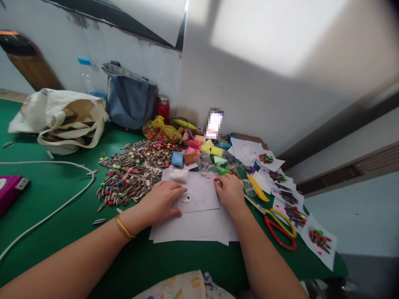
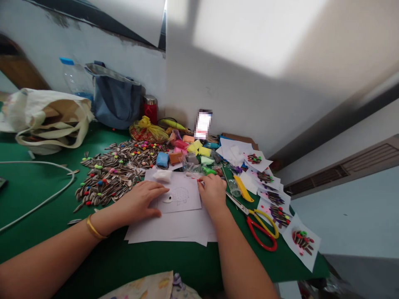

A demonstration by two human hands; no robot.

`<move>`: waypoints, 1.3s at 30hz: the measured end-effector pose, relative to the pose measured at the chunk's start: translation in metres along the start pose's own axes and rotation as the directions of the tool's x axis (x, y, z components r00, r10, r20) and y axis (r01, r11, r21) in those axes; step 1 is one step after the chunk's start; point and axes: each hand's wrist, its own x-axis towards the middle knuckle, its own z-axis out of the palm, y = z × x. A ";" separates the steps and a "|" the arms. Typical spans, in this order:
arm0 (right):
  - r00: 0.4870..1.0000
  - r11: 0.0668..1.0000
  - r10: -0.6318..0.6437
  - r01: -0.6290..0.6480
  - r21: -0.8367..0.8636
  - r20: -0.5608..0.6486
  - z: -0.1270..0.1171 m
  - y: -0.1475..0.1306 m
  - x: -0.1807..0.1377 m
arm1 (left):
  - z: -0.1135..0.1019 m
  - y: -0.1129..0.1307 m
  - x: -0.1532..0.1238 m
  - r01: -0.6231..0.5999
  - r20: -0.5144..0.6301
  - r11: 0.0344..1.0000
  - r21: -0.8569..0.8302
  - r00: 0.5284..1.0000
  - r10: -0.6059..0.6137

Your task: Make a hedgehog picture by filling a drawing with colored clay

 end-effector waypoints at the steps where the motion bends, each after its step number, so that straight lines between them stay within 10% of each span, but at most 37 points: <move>1: 0.999 1.000 0.011 -0.011 0.018 -0.036 -0.001 0.000 0.000 | 0.000 0.000 0.000 -0.003 -0.002 1.000 -0.002 1.000 0.003; 9: 0.956 0.884 -0.186 0.263 0.386 -0.226 -0.013 -0.034 -0.015 | 0.003 0.001 0.000 -0.061 -0.174 0.997 -0.053 0.983 0.051; 17: 0.903 0.780 -0.410 0.421 0.462 -0.130 -0.018 -0.073 -0.031 | 0.003 0.008 -0.001 -0.150 -0.461 0.980 -0.129 0.884 0.075; 39: 0.939 0.837 -0.314 0.343 0.426 -0.140 -0.013 -0.063 -0.029 | 0.000 0.011 -0.001 -0.113 -0.383 0.965 -0.235 0.923 0.015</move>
